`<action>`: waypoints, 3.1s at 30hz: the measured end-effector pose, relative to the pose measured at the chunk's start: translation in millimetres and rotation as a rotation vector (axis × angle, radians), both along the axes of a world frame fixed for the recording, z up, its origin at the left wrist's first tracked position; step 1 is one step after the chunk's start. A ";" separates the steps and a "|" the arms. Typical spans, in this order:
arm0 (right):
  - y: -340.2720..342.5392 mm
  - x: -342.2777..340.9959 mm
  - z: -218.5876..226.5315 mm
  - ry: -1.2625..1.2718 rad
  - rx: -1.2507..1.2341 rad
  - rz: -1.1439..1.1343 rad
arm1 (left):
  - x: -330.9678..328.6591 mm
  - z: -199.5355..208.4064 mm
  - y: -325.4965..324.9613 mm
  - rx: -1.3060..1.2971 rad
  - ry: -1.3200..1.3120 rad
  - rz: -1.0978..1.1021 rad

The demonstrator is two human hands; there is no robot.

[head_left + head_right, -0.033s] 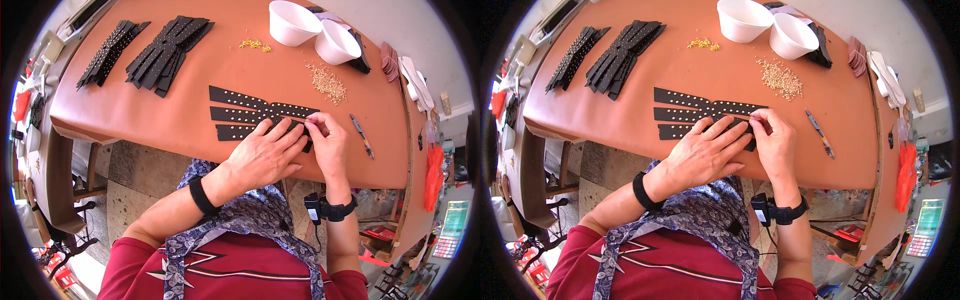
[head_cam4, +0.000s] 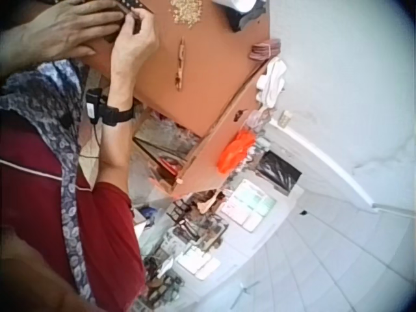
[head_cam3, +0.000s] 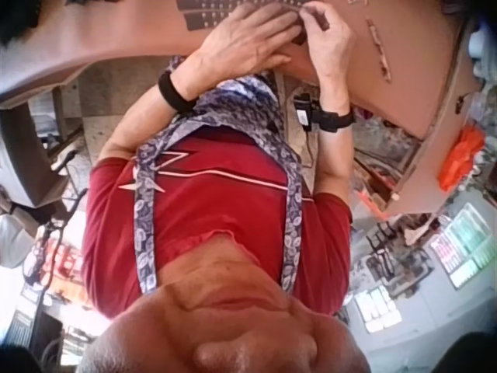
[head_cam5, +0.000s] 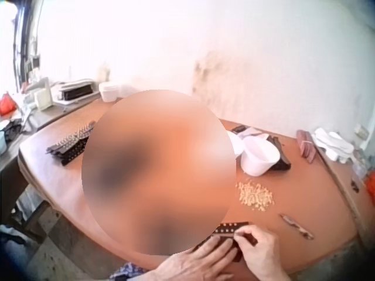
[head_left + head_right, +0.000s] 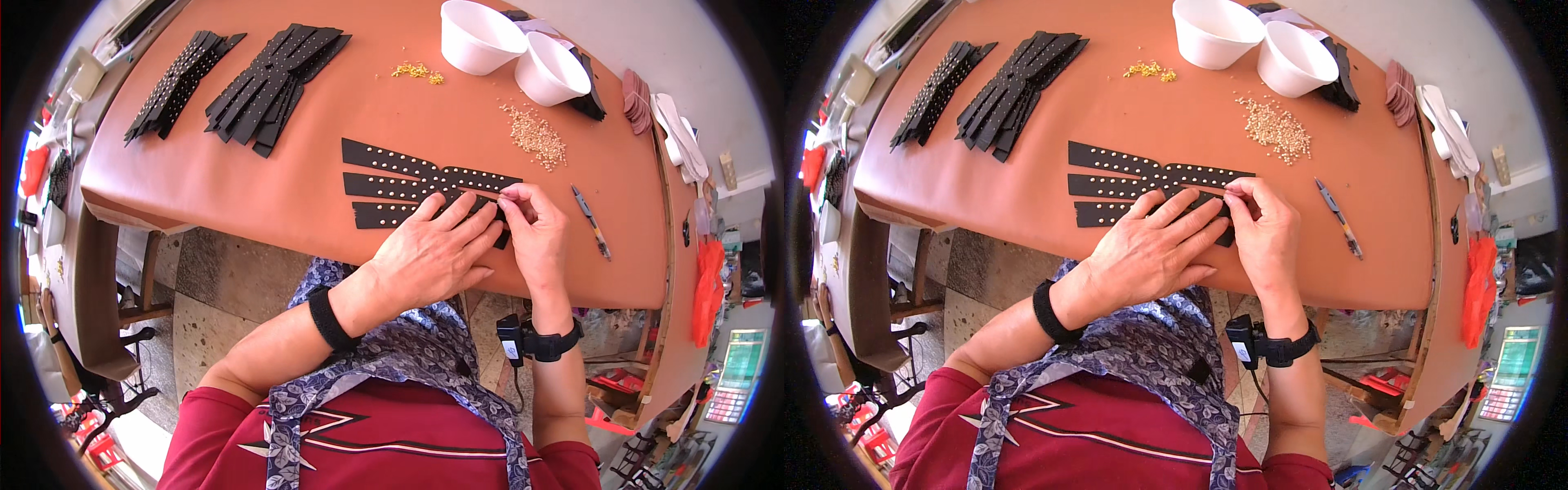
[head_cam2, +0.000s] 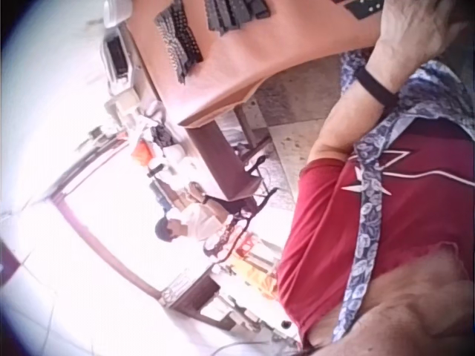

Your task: Manually inserting decorative metal studs into pre-punched holes of black leather shoe straps.

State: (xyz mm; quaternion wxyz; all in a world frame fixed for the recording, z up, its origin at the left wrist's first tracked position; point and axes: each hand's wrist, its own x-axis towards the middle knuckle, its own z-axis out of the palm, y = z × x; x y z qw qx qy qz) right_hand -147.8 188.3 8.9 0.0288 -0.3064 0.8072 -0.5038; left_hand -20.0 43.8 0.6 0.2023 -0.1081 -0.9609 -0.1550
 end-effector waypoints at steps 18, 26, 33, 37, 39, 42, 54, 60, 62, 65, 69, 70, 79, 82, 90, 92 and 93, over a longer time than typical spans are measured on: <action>1.4 3.6 4.5 0.121 0.059 -0.003 | -0.7 1.1 0.6 -0.020 0.007 -0.007; 4.6 4.3 3.5 0.237 0.091 0.009 | -0.6 2.0 0.4 -0.021 -0.007 -0.004; 3.3 7.3 6.0 0.153 0.058 -0.019 | 0.4 2.8 1.9 -0.016 0.000 -0.003; 0.1 7.2 5.7 0.230 0.089 -0.042 | 0.3 5.0 0.8 -0.011 -0.007 -0.005; -1.7 9.0 7.3 0.268 0.125 -0.040 | 0.3 3.3 1.1 -0.008 -0.007 -0.004; -1.9 8.0 5.5 0.476 0.145 0.007 | -0.5 1.8 0.9 -0.015 0.016 0.012; 1.4 7.8 7.6 0.084 0.080 -0.046 | 1.3 4.9 1.0 -0.012 -0.028 -0.003; 0.3 8.8 8.9 0.420 0.158 0.026 | 0.6 4.8 0.7 0.006 -0.013 -0.010; 1.5 9.4 8.2 0.421 0.143 0.037 | 1.1 4.7 0.9 0.001 -0.010 -0.005; 3.6 7.3 4.2 0.333 0.100 0.028 | 1.3 4.0 0.7 -0.004 0.002 -0.004; 1.4 8.6 5.8 0.249 0.107 -0.017 | 1.1 3.5 0.7 -0.007 0.011 0.001; 2.0 7.9 5.2 0.250 0.107 -0.017 | 0.8 3.8 0.6 -0.003 0.003 -0.003; 6.7 7.6 5.7 0.253 0.065 -0.009 | 1.3 3.2 1.0 -0.005 0.000 -0.003; 7.8 8.3 10.5 0.293 0.066 0.031 | 1.8 3.3 0.8 -0.010 0.000 0.004; 13.5 4.3 14.2 0.297 0.198 0.037 | 1.3 4.5 0.9 -0.009 -0.012 -0.001; 13.0 6.7 15.3 0.272 0.188 0.034 | 1.5 4.5 0.7 -0.021 -0.010 0.000; 12.5 8.0 16.1 0.246 0.177 0.030 | 1.7 4.4 0.6 -0.020 -0.010 0.000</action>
